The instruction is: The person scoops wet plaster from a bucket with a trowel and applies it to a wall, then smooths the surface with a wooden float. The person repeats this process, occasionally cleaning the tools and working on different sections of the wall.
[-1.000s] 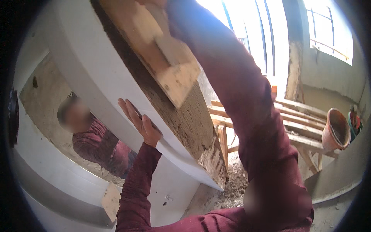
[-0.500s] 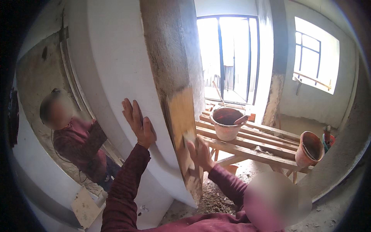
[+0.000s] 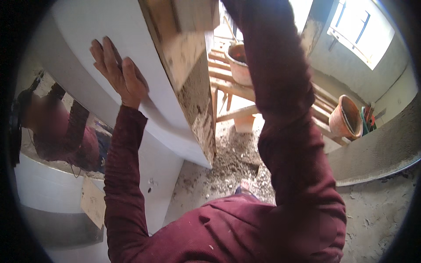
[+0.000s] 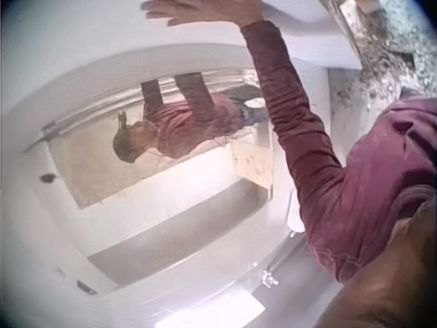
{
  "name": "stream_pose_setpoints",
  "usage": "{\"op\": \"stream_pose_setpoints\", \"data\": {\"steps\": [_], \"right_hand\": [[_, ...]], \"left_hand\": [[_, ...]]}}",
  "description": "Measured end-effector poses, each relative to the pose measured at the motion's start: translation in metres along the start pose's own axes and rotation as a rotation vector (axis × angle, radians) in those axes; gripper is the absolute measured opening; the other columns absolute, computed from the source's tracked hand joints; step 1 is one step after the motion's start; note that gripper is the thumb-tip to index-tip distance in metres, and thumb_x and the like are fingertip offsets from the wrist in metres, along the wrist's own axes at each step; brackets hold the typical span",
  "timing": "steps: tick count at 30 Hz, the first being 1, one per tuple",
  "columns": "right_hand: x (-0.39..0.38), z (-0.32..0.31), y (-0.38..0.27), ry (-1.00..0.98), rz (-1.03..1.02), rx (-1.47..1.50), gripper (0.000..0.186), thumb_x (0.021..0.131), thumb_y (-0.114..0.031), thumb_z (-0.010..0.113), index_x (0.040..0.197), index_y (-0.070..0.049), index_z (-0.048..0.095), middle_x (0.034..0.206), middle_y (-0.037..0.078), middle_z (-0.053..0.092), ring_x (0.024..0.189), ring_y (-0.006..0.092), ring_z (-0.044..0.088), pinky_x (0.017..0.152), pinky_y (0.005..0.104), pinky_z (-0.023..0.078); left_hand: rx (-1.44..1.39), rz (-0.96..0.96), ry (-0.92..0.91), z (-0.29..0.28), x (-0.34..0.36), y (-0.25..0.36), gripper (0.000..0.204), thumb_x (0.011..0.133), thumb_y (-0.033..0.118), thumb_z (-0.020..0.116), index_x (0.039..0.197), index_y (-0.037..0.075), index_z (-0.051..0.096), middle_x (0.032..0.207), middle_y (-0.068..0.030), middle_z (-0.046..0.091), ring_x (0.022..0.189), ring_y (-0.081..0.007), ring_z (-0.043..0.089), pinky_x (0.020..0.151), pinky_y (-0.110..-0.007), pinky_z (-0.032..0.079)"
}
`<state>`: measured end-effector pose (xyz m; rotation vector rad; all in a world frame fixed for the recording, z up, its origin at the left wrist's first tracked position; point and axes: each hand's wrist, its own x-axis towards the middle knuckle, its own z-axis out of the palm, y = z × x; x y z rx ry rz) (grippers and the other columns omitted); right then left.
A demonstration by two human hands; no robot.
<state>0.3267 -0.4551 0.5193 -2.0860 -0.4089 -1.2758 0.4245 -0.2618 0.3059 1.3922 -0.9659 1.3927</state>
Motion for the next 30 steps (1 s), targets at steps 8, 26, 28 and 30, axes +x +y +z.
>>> {"op": "stream_pose_setpoints", "data": {"steps": [8, 26, 28, 30], "right_hand": [[-0.375, 0.102, 0.147, 0.118, 0.647, 0.021, 0.053, 0.094, -0.044, 0.044, 0.114, 0.004, 0.055, 0.092, 0.027, 0.060, 0.084, 0.0392, 0.060, 0.072, 0.0445, 0.046], [-0.403, -0.216, 0.260, 0.327, 1.045, -0.087, 0.065, 0.080, -0.017, 0.064, 0.131, 0.009, 0.032, 0.112, 0.020, 0.052, 0.100, 0.0232, 0.054, 0.088, 0.0324, 0.044], [-0.401, -0.238, 0.298, 0.279, 1.101, -0.164, 0.066, 0.081, -0.017, 0.064, 0.132, 0.010, 0.033, 0.102, 0.019, 0.058, 0.085, 0.0200, 0.059, 0.074, 0.0320, 0.049], [-0.393, -0.247, 0.310, 0.290, 1.035, -0.121, 0.061, 0.082, -0.018, 0.065, 0.129, 0.010, 0.039, 0.086, 0.015, 0.063, 0.063, 0.0149, 0.059, 0.054, 0.0300, 0.049]], "left_hand": [[0.039, -0.049, -0.063, 0.002, -0.004, 0.005, 0.059, 0.095, 0.038, 0.036, 0.142, 0.003, 0.033, 0.151, -0.0203, 0.020, 0.142, -0.0361, 0.012, 0.110, -0.055, 0.000], [-0.631, -0.666, -0.539, 0.071, -0.101, 0.202, 0.044, 0.093, 0.031, 0.051, 0.120, -0.004, 0.052, 0.115, -0.0151, 0.056, 0.104, -0.0230, 0.057, 0.092, -0.036, 0.046], [-0.899, -1.140, -0.774, 0.106, -0.125, 0.203, 0.034, 0.094, 0.016, 0.051, 0.123, -0.002, 0.051, 0.117, -0.0112, 0.057, 0.104, -0.0161, 0.057, 0.088, -0.028, 0.045], [-0.893, -1.233, -0.911, 0.129, -0.155, 0.206, 0.031, 0.095, 0.016, 0.052, 0.121, -0.001, 0.054, 0.111, -0.0095, 0.060, 0.099, -0.0142, 0.058, 0.085, -0.025, 0.046]]}}
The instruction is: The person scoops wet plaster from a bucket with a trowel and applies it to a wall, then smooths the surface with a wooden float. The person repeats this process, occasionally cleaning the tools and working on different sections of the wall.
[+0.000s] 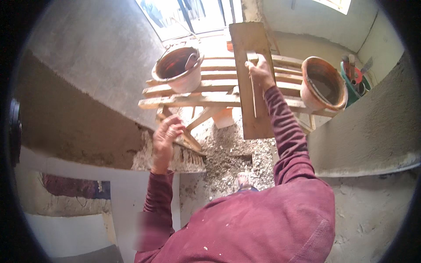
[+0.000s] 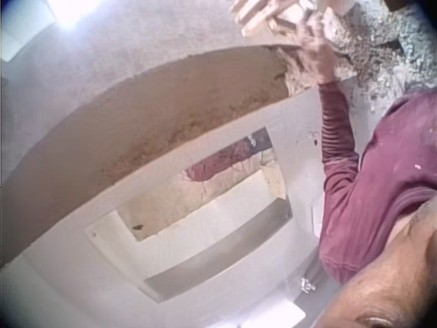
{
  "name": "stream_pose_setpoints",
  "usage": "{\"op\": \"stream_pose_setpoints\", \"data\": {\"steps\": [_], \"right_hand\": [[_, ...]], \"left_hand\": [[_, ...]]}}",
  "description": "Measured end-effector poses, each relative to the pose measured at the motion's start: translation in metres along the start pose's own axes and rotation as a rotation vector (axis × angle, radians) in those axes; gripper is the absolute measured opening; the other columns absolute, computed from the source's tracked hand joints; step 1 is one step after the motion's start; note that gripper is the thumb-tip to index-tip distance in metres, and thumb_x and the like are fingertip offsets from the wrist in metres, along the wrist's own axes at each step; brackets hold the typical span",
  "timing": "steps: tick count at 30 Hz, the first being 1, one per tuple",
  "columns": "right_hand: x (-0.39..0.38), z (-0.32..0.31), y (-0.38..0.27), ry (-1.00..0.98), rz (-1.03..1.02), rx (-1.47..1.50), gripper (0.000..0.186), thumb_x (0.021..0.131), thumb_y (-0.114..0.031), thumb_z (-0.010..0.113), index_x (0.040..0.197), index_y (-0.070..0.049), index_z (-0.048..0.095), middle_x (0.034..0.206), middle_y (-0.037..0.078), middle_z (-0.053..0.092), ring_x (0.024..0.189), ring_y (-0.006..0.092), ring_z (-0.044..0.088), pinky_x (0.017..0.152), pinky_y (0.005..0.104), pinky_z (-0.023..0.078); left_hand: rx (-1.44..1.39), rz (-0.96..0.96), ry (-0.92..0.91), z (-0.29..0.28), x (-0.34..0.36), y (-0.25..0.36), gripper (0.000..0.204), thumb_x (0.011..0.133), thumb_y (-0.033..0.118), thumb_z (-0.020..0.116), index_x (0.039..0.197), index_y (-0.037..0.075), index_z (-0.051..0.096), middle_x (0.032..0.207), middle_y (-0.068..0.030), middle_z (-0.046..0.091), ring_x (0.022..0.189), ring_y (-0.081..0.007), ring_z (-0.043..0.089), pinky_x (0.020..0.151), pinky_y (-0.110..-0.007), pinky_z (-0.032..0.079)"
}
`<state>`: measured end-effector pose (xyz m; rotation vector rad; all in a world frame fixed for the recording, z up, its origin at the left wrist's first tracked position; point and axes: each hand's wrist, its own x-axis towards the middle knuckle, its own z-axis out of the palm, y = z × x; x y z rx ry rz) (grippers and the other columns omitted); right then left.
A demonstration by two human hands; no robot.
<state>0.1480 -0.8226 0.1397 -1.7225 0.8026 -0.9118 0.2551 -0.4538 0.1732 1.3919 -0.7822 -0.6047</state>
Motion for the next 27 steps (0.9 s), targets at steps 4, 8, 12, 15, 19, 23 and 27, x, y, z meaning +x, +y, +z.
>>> {"op": "stream_pose_setpoints", "data": {"steps": [4, 8, 12, 15, 19, 23, 27], "right_hand": [[-0.031, -0.006, -0.021, 0.084, -0.054, 0.130, 0.048, 0.086, -0.013, 0.060, 0.126, 0.007, 0.041, 0.107, 0.015, 0.059, 0.082, 0.0149, 0.059, 0.067, 0.0269, 0.050], [-0.074, 0.023, -0.052, -0.079, -0.113, 0.463, 0.049, 0.089, -0.013, 0.057, 0.129, 0.007, 0.038, 0.117, 0.016, 0.054, 0.096, 0.0166, 0.055, 0.079, 0.0282, 0.048], [-0.098, 0.033, -0.101, -0.479, -0.263, 0.470, 0.046, 0.090, -0.012, 0.056, 0.129, 0.006, 0.040, 0.118, 0.014, 0.055, 0.104, 0.0170, 0.055, 0.088, 0.0285, 0.046], [-0.079, 0.002, -0.141, -0.876, -0.430, 0.197, 0.031, 0.089, -0.010, 0.055, 0.115, 0.005, 0.057, 0.103, 0.012, 0.066, 0.099, 0.0163, 0.060, 0.086, 0.0287, 0.048], [0.000, 0.025, -0.142, -0.295, -0.571, 0.003, 0.030, 0.091, -0.024, 0.055, 0.111, -0.003, 0.064, 0.102, 0.012, 0.067, 0.094, 0.0210, 0.065, 0.076, 0.0326, 0.052], [0.060, 0.111, -0.108, -0.546, -0.714, -0.908, 0.040, 0.085, -0.034, 0.055, 0.113, -0.007, 0.064, 0.112, 0.016, 0.063, 0.105, 0.0282, 0.059, 0.091, 0.0420, 0.045], [0.061, 0.154, -0.109, -0.622, -0.490, -1.003, 0.036, 0.076, -0.032, 0.061, 0.094, -0.002, 0.070, 0.098, 0.019, 0.067, 0.096, 0.0285, 0.064, 0.086, 0.0400, 0.049]], "left_hand": [[0.149, -0.061, -0.176, 0.063, -0.001, -0.011, 0.035, 0.090, 0.013, 0.059, 0.121, -0.001, 0.055, 0.110, -0.0140, 0.062, 0.103, -0.0185, 0.059, 0.084, -0.030, 0.050], [0.606, 0.271, -0.190, 0.113, 0.032, -0.004, 0.077, 0.076, 0.010, 0.063, 0.142, -0.004, 0.025, 0.136, -0.0234, 0.039, 0.126, -0.0304, 0.040, 0.103, -0.041, 0.036], [0.458, 0.286, 0.126, 0.118, 0.061, -0.006, 0.076, 0.081, 0.009, 0.059, 0.142, -0.006, 0.017, 0.132, -0.0262, 0.040, 0.118, -0.0355, 0.046, 0.099, -0.042, 0.039], [0.306, 0.226, 0.304, 0.084, 0.064, 0.013, 0.070, 0.085, 0.009, 0.058, 0.143, -0.003, 0.019, 0.133, -0.0216, 0.041, 0.122, -0.0276, 0.045, 0.098, -0.037, 0.042], [0.230, 0.108, 0.367, 0.032, 0.083, 0.056, 0.065, 0.086, 0.010, 0.056, 0.142, 0.001, 0.024, 0.110, -0.0131, 0.052, 0.083, -0.0166, 0.057, 0.068, -0.028, 0.050], [-0.141, -0.011, 0.375, 0.000, 0.098, 0.070, 0.056, 0.088, 0.011, 0.052, 0.139, 0.009, 0.031, 0.085, -0.0024, 0.051, 0.055, -0.0080, 0.048, 0.047, -0.021, 0.043], [-0.428, -0.136, 0.420, -0.022, 0.089, 0.051, 0.032, 0.092, 0.012, 0.050, 0.122, 0.011, 0.043, 0.078, -0.0014, 0.047, 0.057, -0.0079, 0.048, 0.047, -0.022, 0.044]]}}
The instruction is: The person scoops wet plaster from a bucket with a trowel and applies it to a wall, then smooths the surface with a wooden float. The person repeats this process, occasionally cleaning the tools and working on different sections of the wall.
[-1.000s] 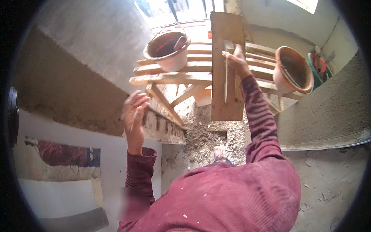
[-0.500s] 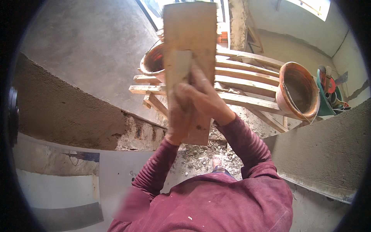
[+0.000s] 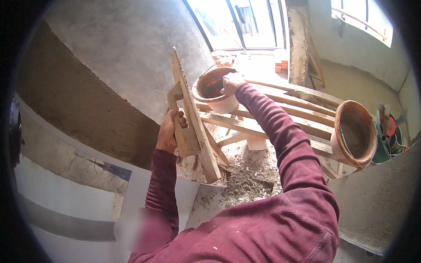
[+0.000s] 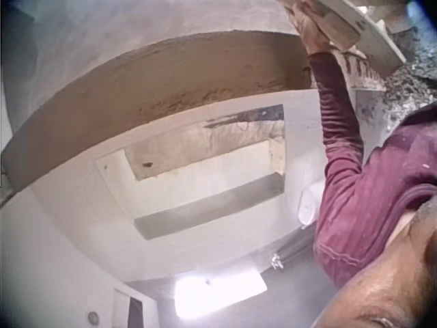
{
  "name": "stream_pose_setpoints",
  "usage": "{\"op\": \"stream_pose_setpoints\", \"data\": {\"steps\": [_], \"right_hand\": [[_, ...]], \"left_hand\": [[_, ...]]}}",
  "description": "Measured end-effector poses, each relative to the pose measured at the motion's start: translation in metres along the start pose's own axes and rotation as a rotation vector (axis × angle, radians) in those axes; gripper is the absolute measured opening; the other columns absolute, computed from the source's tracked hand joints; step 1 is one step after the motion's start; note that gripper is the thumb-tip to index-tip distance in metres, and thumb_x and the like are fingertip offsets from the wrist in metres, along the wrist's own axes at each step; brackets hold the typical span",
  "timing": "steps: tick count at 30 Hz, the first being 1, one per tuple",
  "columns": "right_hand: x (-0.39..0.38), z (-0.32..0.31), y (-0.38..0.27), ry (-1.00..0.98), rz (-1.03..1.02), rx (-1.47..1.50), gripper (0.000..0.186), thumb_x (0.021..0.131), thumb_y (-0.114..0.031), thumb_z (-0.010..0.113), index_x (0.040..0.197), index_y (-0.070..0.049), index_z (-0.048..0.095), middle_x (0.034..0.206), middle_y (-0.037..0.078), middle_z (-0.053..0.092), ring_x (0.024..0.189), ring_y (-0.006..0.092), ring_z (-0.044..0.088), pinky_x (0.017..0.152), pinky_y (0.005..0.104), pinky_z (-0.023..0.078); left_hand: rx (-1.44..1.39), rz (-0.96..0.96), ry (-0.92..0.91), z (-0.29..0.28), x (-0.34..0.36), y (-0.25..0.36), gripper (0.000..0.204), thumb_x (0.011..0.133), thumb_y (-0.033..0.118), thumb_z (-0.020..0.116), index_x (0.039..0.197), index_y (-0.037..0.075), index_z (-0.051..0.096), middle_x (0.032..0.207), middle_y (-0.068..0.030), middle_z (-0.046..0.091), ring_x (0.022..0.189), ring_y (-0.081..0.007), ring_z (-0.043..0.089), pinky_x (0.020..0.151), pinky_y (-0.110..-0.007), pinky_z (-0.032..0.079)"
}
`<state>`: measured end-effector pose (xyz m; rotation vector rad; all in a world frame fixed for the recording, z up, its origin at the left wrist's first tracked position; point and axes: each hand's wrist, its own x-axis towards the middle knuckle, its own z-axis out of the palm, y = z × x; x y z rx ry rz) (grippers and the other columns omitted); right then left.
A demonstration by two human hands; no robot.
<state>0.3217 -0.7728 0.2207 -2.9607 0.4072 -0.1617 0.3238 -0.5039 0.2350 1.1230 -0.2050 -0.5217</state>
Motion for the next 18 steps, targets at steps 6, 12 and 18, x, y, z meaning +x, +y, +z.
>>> {"op": "stream_pose_setpoints", "data": {"steps": [6, 12, 18], "right_hand": [[-0.010, -0.039, -0.013, 0.162, -0.142, -0.102, 0.022, 0.072, -0.018, 0.063, 0.089, -0.005, 0.070, 0.091, 0.017, 0.068, 0.088, 0.0274, 0.067, 0.079, 0.0396, 0.052], [-0.079, -0.050, 0.010, 0.772, -0.362, 0.036, 0.018, 0.074, -0.012, 0.060, 0.088, -0.003, 0.066, 0.080, 0.016, 0.066, 0.073, 0.0304, 0.065, 0.068, 0.0399, 0.051], [-0.127, 0.010, 0.068, 0.359, 0.258, 0.557, 0.033, 0.075, -0.014, 0.060, 0.104, 0.003, 0.060, 0.090, 0.021, 0.065, 0.081, 0.0336, 0.065, 0.071, 0.0416, 0.049]], "left_hand": [[-0.255, -0.200, 0.012, -0.027, -0.004, -0.016, 0.015, 0.095, 0.021, 0.048, 0.087, 0.009, 0.048, 0.063, 0.0001, 0.047, 0.053, -0.0091, 0.048, 0.049, -0.023, 0.049], [-0.467, -0.383, -0.105, -0.034, -0.005, -0.015, 0.012, 0.095, 0.019, 0.047, 0.091, 0.007, 0.044, 0.067, -0.0019, 0.047, 0.054, -0.0098, 0.049, 0.050, -0.023, 0.050], [-0.489, -0.368, -0.154, -0.024, 0.024, -0.005, 0.018, 0.097, 0.021, 0.041, 0.089, 0.005, 0.046, 0.063, -0.0024, 0.048, 0.051, -0.0100, 0.051, 0.048, -0.023, 0.051]]}}
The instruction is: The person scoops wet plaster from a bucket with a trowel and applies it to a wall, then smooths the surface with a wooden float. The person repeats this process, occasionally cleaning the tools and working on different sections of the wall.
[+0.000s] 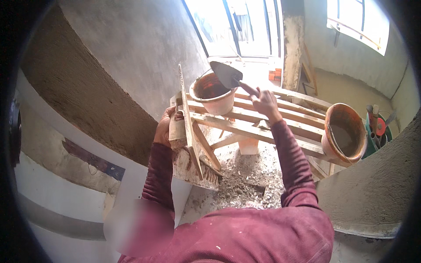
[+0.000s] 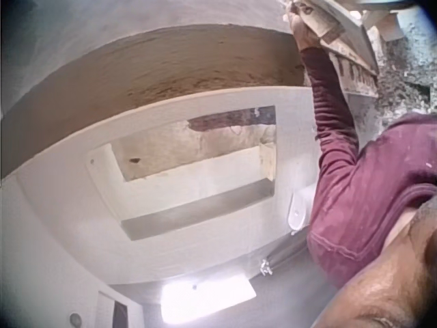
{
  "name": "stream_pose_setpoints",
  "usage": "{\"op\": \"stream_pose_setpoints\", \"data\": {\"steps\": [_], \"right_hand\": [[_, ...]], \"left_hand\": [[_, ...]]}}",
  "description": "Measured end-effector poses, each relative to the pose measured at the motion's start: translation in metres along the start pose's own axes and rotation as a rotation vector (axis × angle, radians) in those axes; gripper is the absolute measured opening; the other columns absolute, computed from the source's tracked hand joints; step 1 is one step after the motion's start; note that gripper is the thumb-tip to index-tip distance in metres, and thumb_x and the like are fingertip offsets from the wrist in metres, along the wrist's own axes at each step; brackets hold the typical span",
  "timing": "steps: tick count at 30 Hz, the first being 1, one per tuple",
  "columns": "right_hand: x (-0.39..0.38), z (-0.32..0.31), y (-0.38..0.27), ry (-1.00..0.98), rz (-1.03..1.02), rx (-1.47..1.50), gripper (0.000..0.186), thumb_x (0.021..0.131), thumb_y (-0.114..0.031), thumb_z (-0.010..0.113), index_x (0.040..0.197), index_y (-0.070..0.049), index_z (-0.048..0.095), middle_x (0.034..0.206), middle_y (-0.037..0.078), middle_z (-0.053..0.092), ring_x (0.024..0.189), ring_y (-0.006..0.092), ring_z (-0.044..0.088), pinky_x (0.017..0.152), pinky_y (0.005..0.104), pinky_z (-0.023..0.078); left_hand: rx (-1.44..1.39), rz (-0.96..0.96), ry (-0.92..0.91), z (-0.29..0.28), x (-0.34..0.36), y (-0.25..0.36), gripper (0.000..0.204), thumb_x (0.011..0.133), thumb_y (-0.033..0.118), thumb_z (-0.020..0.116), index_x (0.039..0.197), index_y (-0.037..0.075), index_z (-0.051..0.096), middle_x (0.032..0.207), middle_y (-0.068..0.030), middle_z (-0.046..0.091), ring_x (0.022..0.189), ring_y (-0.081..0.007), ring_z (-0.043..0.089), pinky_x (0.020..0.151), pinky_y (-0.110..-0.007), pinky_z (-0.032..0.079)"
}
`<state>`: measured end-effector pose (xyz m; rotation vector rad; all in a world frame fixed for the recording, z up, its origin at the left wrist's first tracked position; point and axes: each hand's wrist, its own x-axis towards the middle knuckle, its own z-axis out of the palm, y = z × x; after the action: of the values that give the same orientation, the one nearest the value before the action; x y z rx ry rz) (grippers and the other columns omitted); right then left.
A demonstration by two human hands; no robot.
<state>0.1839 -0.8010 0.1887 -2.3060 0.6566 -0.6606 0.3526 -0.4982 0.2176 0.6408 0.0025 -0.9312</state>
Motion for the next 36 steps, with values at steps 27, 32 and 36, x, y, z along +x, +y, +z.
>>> {"op": "stream_pose_setpoints", "data": {"steps": [27, 32, 36], "right_hand": [[-0.024, 0.056, -0.023, 0.249, -0.467, -0.265, 0.045, 0.085, -0.010, 0.059, 0.129, -0.016, 0.050, 0.097, 0.013, 0.065, 0.072, 0.0293, 0.066, 0.057, 0.0385, 0.053], [0.017, 0.045, -0.023, -0.063, -0.194, -0.262, 0.053, 0.078, -0.014, 0.065, 0.128, -0.010, 0.049, 0.108, 0.019, 0.062, 0.096, 0.0337, 0.062, 0.082, 0.0412, 0.049], [0.016, 0.013, -0.021, -0.056, -0.215, 0.072, 0.057, 0.076, -0.018, 0.069, 0.128, -0.007, 0.050, 0.111, 0.016, 0.062, 0.102, 0.0278, 0.059, 0.089, 0.0364, 0.046]], "left_hand": [[0.236, -0.053, -0.049, -0.027, -0.097, -0.014, 0.037, 0.092, 0.007, 0.045, 0.128, 0.010, 0.034, 0.082, -0.0031, 0.045, 0.058, -0.0076, 0.048, 0.047, -0.019, 0.044], [0.664, 0.070, -0.095, -0.037, -0.123, -0.016, 0.062, 0.087, 0.015, 0.054, 0.141, 0.009, 0.025, 0.078, -0.0024, 0.048, 0.053, -0.0061, 0.048, 0.041, -0.018, 0.043], [0.540, -0.039, -0.176, -0.060, -0.117, -0.015, 0.067, 0.084, 0.018, 0.059, 0.140, 0.009, 0.025, 0.077, -0.0004, 0.045, 0.049, -0.0057, 0.045, 0.039, -0.020, 0.040]]}}
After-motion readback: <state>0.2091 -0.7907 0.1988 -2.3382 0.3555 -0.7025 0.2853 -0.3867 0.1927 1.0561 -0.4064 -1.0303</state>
